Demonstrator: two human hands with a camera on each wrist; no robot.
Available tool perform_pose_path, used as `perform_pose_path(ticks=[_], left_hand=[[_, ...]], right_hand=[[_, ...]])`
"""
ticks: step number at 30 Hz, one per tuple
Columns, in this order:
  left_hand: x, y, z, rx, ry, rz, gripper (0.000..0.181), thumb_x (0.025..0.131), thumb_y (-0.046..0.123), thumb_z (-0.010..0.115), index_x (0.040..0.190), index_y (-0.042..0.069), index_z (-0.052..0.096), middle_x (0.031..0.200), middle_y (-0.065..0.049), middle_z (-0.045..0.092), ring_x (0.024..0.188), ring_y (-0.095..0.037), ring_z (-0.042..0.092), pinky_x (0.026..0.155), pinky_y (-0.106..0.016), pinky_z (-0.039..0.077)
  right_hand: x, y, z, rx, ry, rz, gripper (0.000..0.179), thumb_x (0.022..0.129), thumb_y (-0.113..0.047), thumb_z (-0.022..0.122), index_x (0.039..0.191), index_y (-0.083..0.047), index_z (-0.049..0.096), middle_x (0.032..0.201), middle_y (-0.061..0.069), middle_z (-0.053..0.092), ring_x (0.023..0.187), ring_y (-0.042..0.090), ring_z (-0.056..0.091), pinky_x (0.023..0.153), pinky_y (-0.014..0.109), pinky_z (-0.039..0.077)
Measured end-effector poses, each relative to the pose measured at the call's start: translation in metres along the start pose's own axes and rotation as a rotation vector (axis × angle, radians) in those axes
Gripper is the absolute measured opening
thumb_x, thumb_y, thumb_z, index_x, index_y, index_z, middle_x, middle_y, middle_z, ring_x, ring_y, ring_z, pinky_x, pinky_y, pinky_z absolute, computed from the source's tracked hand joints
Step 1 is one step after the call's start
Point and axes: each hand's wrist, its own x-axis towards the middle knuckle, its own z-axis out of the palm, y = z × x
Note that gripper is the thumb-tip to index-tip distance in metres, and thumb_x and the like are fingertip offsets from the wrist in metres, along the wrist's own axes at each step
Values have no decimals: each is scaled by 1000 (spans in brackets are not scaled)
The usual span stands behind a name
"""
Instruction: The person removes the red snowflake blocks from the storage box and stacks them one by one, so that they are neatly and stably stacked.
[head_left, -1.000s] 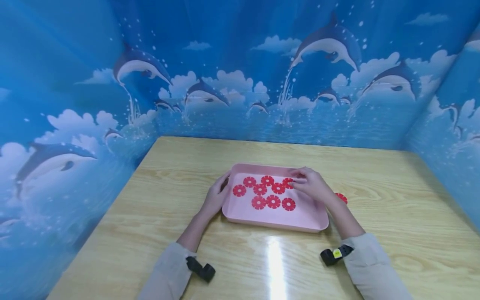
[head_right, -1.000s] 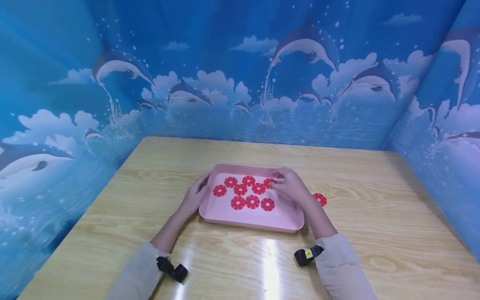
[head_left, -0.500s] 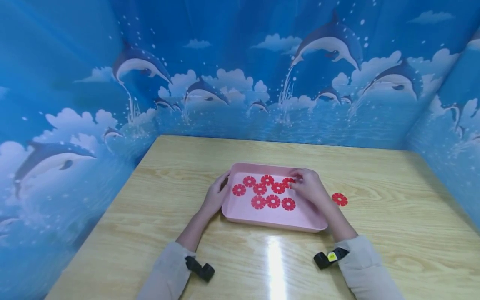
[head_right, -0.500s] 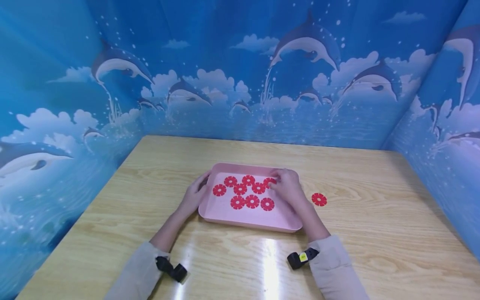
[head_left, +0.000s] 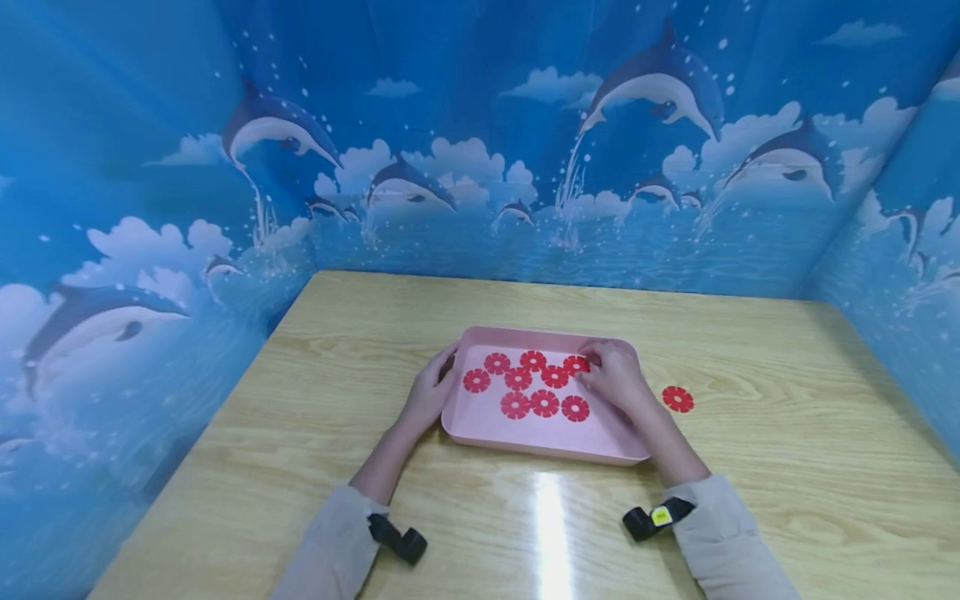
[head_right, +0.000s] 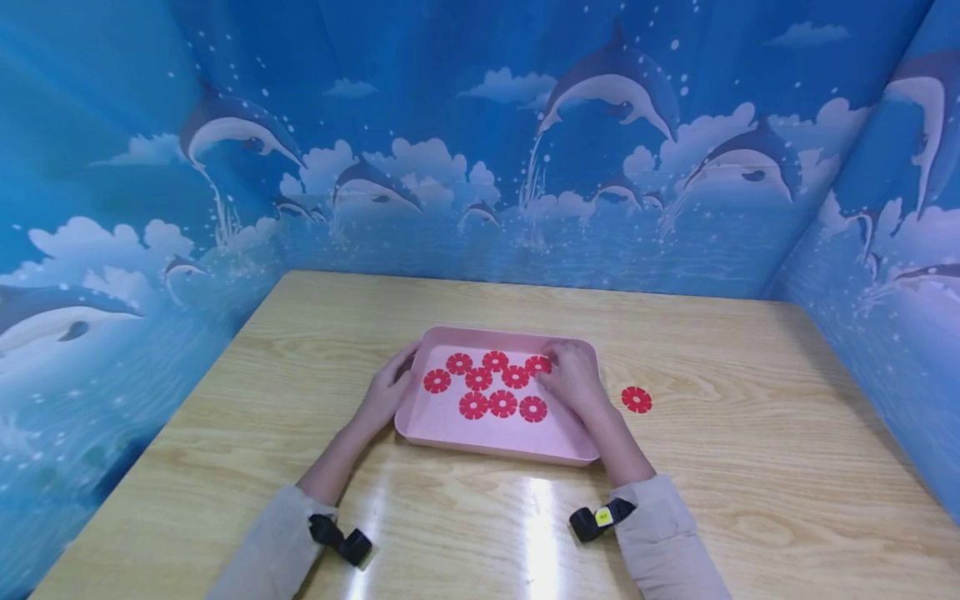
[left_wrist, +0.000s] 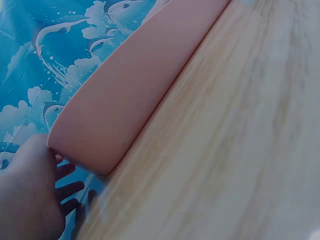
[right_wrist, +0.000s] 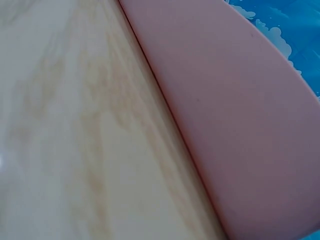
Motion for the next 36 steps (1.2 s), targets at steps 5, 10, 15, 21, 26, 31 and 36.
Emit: perform_pose_path(ticks=[5,10,15,21,26,31,36], left_hand=[[0,-1,-1,2,-3,-12,44,93,3,46,136,5,43,132,-17,46,120,-30,44,101,-37,36],[-2,7,-3,-8,-13,-8,43,93,1,46,136,0,41,133,-20,45,120,-32,43,101,-39,35],[0,0,-3,-11,-11,10,43,93,0,46,136,-2,41,133,-22,44,121,-35,42,101,-42,34],[1,-3,-1,4,-4,3,44,94,3,46,137,5,41,133,-18,46,121,-31,43,101,-39,35],[1,-3,-1,-1,-7,-11,43,94,5,45,137,6,41,133,-17,46,121,-31,42,102,-39,34],[-1,-3,-1,-23,-11,17,43,94,3,45,137,2,41,132,-21,45,121,-35,42,102,-43,34],[0,-3,0,-5,-7,-4,43,94,4,46,137,5,42,133,-18,45,121,-31,43,101,-39,35]], right_hand=[[0,0,0,18,-14,-2,35,78,-7,72,109,5,61,108,20,59,102,34,52,91,46,42],[-1,-1,1,16,-14,-13,35,78,-7,72,108,7,61,109,21,58,102,35,53,90,45,44],[-1,-3,1,-4,-4,-16,35,77,-8,72,108,8,62,109,21,58,102,34,53,90,45,44],[0,-3,0,5,25,-12,33,77,-9,73,105,5,64,108,18,59,104,33,50,92,46,42],[-2,-6,-1,35,47,-7,33,77,-10,73,106,2,65,106,16,61,101,31,51,91,45,42],[-5,-10,-6,101,27,29,34,79,-10,71,111,-1,63,111,14,58,104,30,51,88,44,47],[-13,-12,-16,123,8,55,36,81,-13,69,116,-7,62,115,13,56,110,31,48,91,47,44]])
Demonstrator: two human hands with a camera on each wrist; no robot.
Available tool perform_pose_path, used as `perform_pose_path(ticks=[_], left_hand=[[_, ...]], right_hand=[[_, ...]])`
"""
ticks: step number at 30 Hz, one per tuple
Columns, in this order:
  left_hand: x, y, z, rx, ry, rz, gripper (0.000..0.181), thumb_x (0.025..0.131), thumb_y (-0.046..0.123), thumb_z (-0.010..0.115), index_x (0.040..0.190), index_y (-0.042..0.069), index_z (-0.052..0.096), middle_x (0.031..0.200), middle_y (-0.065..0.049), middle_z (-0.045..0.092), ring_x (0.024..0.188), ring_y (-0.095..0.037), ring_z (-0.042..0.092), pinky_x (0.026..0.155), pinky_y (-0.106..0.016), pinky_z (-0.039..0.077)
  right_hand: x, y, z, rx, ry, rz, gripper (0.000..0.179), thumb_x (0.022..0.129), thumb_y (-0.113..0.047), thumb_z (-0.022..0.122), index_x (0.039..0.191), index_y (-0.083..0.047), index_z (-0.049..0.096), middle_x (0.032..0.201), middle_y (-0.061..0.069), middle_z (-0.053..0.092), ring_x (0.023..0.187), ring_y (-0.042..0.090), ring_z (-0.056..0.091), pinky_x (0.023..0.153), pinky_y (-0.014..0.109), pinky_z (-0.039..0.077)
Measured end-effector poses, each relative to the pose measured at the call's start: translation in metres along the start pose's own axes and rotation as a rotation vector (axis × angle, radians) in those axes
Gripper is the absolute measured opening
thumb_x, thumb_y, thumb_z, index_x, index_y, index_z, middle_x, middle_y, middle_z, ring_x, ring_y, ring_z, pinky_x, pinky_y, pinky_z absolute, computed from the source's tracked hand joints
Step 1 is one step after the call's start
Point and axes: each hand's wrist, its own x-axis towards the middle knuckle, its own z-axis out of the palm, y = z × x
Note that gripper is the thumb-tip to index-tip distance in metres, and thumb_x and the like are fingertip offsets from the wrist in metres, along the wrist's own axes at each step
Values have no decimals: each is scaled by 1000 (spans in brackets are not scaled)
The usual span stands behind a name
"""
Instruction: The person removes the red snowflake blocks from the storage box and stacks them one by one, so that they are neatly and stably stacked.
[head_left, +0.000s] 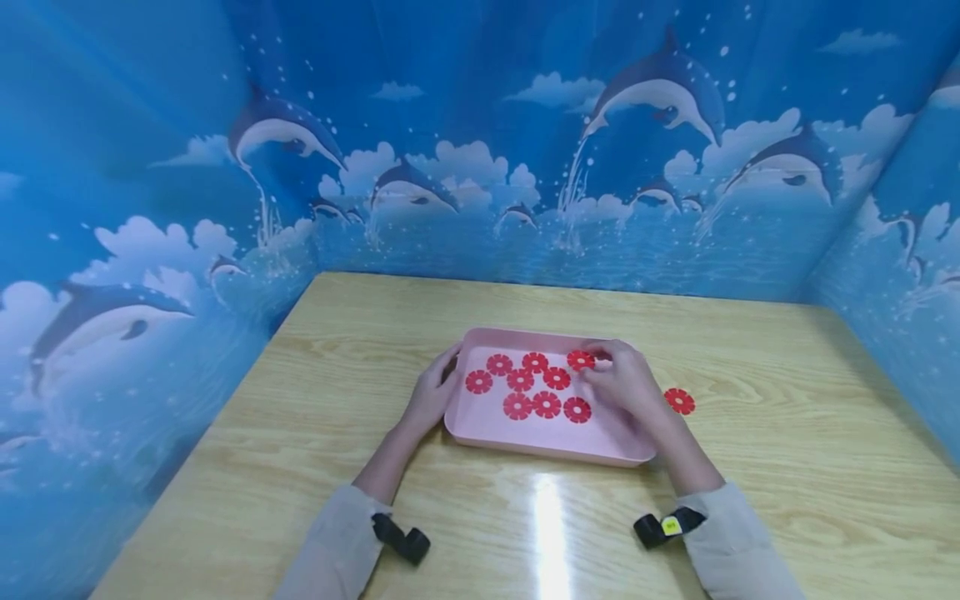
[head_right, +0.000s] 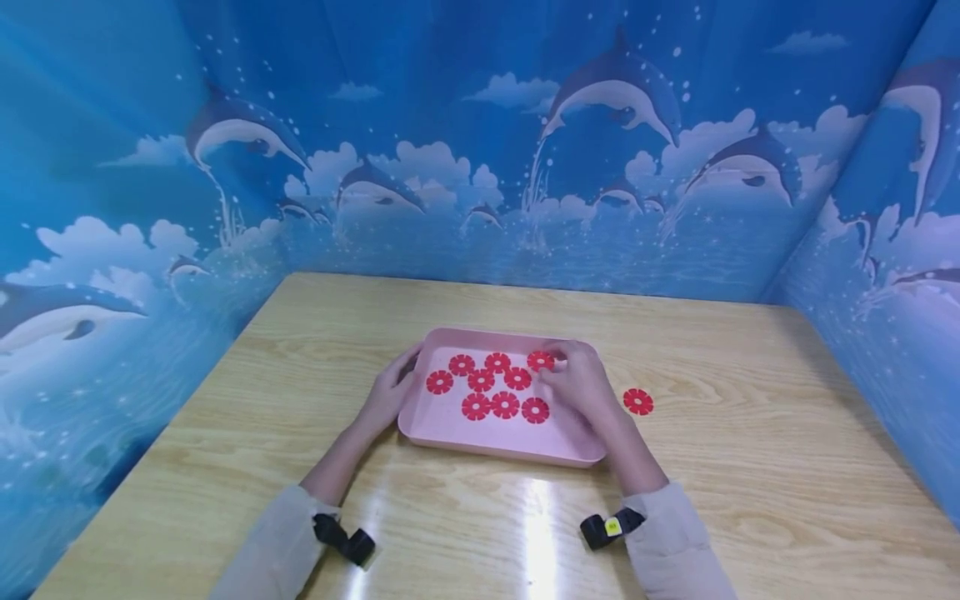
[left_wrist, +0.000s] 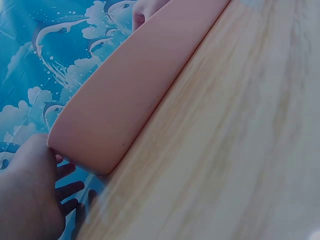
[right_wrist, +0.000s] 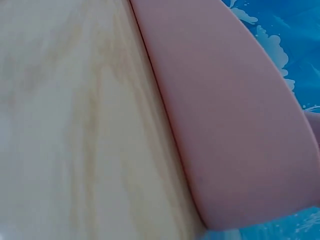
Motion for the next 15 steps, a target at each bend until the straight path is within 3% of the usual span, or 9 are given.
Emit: perform_pose_path(ticks=[7,15], left_hand=[[0,2,1,18,2,-25,44,94,5,47,137,7,42,134,-16,45,121,-30,43,101,-38,35],[0,3,1,28,4,-40,43,94,7,47,137,9,42,134,-15,45,122,-29,42,102,-38,34]], right_hand=[[-11,0,-20,-31,58,-64,39,79,-10,70,115,2,60,110,20,56,102,34,52,88,49,45],[-26,5,-46,-59,83,-64,40,80,-9,69,115,4,58,110,21,55,102,37,51,83,51,47]])
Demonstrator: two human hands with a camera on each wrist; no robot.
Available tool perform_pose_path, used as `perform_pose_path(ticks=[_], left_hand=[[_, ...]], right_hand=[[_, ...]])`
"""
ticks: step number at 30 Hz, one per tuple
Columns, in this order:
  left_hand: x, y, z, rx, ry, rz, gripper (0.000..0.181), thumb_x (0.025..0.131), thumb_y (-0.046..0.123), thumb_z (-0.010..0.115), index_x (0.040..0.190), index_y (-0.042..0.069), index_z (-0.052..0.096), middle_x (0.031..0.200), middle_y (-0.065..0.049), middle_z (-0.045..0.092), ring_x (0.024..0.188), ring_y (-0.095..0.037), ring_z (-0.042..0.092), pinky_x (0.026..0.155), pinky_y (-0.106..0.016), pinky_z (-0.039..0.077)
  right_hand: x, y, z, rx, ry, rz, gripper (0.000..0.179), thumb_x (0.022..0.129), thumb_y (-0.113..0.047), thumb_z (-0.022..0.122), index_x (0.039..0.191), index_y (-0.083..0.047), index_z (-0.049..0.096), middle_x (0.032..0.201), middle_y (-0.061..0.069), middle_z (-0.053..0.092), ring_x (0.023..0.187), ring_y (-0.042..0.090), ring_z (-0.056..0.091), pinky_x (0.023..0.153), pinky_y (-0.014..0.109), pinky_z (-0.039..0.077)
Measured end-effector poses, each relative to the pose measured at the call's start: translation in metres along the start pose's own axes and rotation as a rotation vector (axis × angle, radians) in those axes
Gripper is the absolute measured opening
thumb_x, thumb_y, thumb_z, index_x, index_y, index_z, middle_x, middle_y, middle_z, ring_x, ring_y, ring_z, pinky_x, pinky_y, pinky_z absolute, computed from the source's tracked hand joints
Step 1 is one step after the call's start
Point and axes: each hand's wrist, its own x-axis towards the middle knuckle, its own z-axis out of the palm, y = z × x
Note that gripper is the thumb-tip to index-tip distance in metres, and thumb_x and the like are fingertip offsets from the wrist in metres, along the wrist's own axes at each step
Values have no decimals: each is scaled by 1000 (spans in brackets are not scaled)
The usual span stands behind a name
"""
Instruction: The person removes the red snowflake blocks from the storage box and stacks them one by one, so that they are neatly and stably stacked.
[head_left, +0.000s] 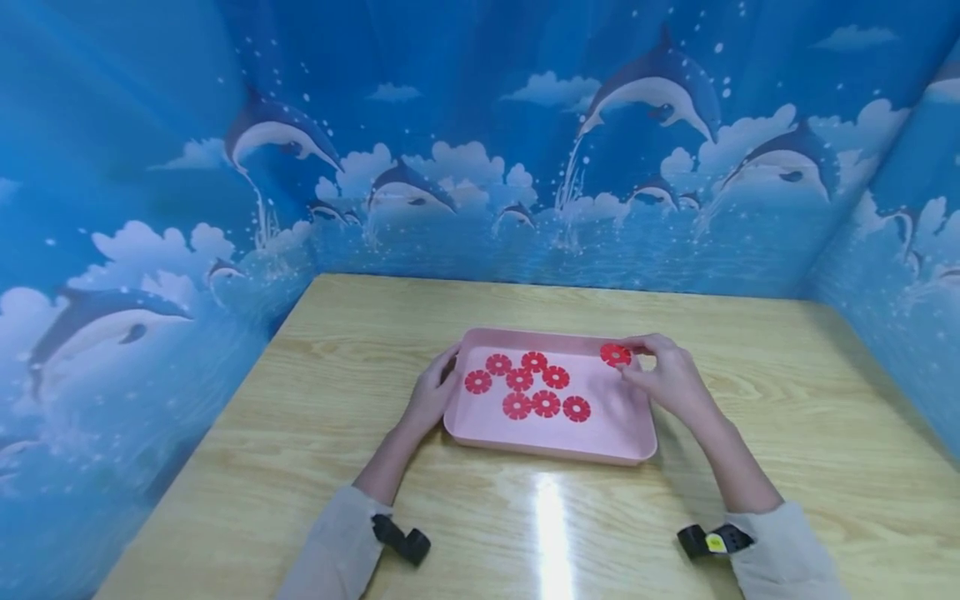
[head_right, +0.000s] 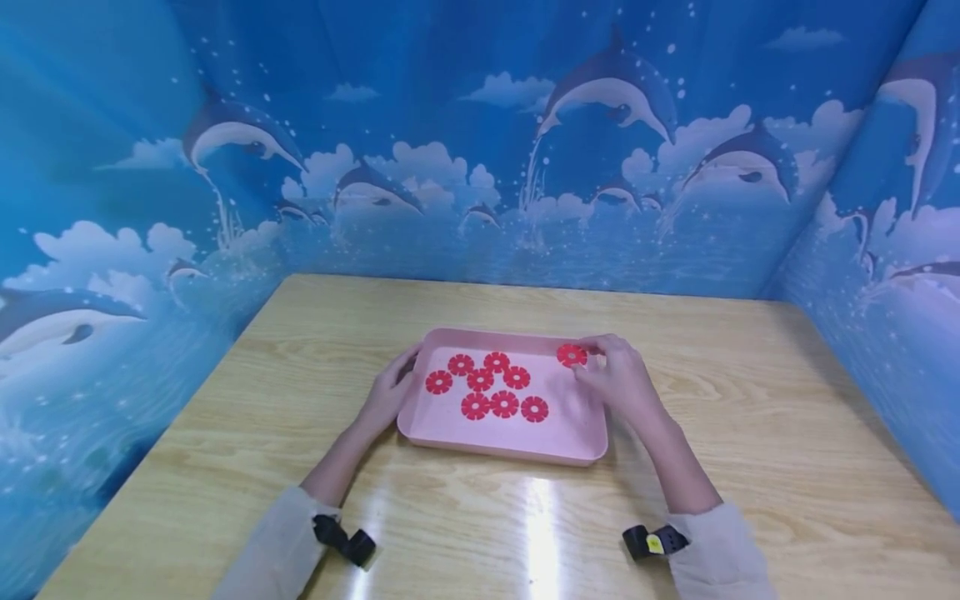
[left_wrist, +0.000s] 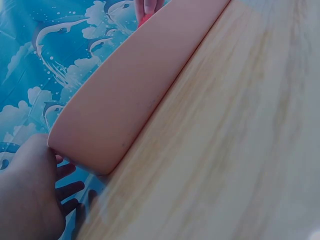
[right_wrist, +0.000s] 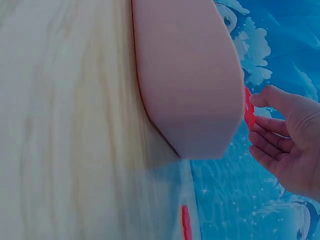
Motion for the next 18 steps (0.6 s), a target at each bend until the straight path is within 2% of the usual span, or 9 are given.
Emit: perform_pose_path(ticks=[10,18], left_hand=[[0,1,0,-7,-1,6,44,94,6,47,137,7,42,132,-16,46,121,-30,43,101,-38,35],[0,2,0,-3,0,-11,44,94,5,47,137,8,42,133,-17,46,120,-29,44,100,-38,36]], right_hand=[[-23,21,-32,-56,65,-28,40,80,-8,69,116,3,57,109,20,55,100,37,51,80,55,47],[-38,44,-42,-45,115,-69,38,80,-9,70,114,3,58,107,19,57,99,36,52,81,57,43]])
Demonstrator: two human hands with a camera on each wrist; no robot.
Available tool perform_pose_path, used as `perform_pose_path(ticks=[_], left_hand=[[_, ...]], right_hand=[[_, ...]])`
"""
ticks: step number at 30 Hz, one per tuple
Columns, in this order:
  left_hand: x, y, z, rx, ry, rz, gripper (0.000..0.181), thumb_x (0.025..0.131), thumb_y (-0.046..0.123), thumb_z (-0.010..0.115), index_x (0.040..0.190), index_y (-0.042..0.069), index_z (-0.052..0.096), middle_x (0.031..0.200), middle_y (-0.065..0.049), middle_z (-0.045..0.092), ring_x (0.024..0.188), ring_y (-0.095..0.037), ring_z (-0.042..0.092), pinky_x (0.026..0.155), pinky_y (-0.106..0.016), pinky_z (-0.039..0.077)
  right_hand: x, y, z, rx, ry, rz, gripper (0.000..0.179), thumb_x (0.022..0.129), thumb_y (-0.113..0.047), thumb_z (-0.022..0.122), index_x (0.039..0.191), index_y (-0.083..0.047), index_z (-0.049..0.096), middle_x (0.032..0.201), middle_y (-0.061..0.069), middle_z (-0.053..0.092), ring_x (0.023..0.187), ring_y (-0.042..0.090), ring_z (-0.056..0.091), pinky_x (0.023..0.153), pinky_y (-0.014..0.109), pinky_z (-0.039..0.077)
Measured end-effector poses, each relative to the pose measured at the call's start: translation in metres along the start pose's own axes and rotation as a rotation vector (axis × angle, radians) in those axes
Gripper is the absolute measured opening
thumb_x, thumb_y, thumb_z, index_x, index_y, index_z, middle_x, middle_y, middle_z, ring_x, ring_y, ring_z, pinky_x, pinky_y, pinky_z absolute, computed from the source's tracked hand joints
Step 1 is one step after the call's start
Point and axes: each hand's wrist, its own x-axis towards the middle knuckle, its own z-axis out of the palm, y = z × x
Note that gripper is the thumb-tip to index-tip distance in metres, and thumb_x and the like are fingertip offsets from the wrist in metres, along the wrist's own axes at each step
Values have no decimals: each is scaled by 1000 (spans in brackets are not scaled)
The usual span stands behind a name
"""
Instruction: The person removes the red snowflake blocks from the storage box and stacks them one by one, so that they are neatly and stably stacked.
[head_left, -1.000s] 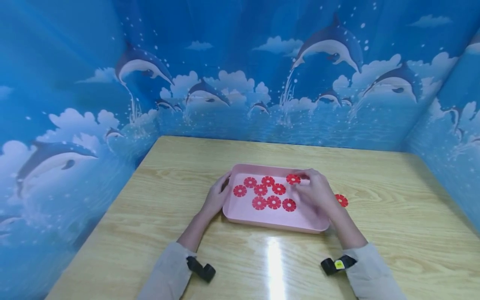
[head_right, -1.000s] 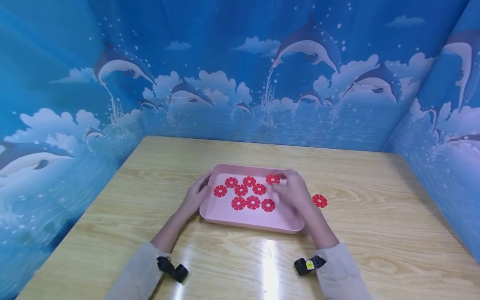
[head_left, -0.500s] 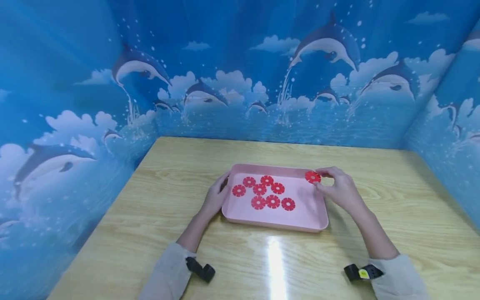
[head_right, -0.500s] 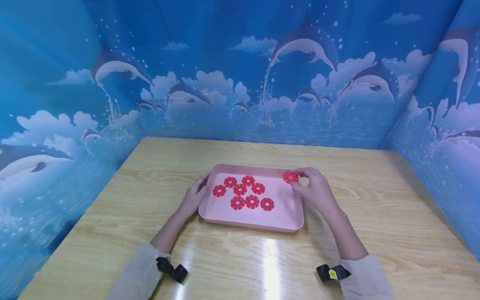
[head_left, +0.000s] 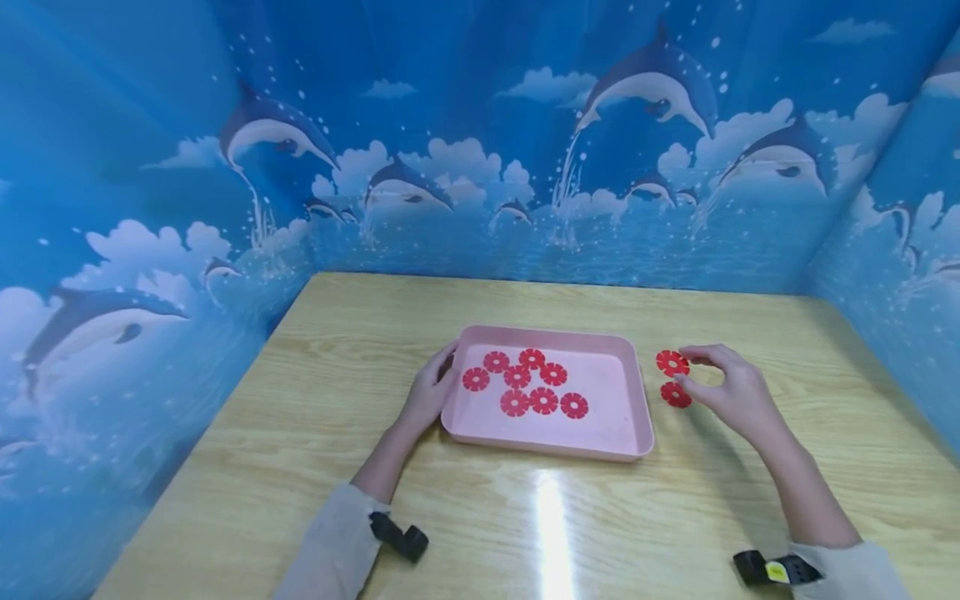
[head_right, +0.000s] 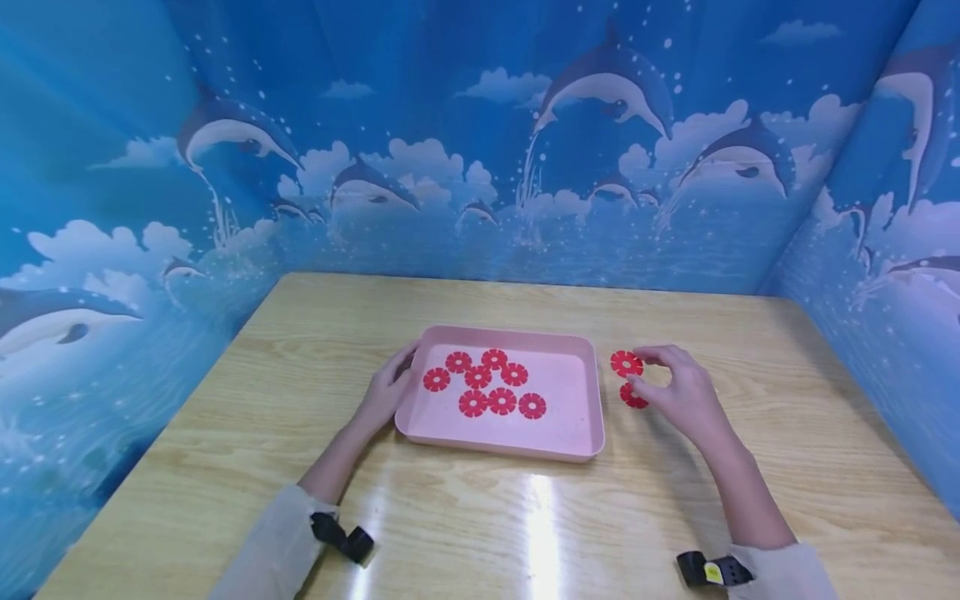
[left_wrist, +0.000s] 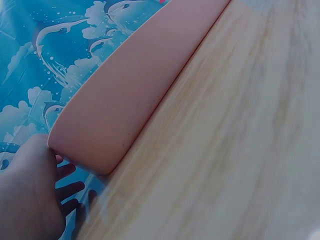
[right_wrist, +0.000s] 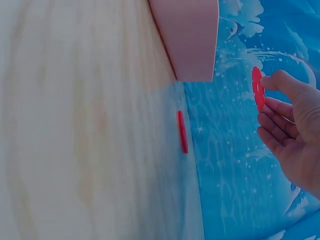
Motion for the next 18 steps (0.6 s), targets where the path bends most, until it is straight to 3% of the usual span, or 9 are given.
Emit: perform_pose_path(ticks=[9,12,16,18], left_hand=[[1,-2,-1,-2,1,-1,44,93,5,46,137,8,42,133,-16,45,121,-29,43,100,-38,36],[1,-2,0,-2,-2,3,45,93,5,46,138,8,41,133,-16,46,121,-29,43,100,-38,36],[1,-2,0,3,-3,5,45,94,5,46,138,8,41,133,-16,46,121,-29,43,100,-37,37],[1,-2,0,6,-4,6,44,94,6,46,138,8,41,133,-16,46,121,-29,43,100,-37,36]], right_hand=[[-8,16,1,23,-12,7,40,80,-10,70,116,3,58,109,19,56,99,33,51,81,55,43],[-10,25,3,20,4,-12,39,78,-8,72,114,2,59,107,17,58,97,25,52,84,36,47],[-13,37,6,34,32,-52,37,76,-4,73,110,2,61,103,16,60,94,2,49,79,7,36],[-14,42,8,48,31,-57,36,77,-4,72,110,2,61,103,16,60,94,-6,45,79,3,31]])
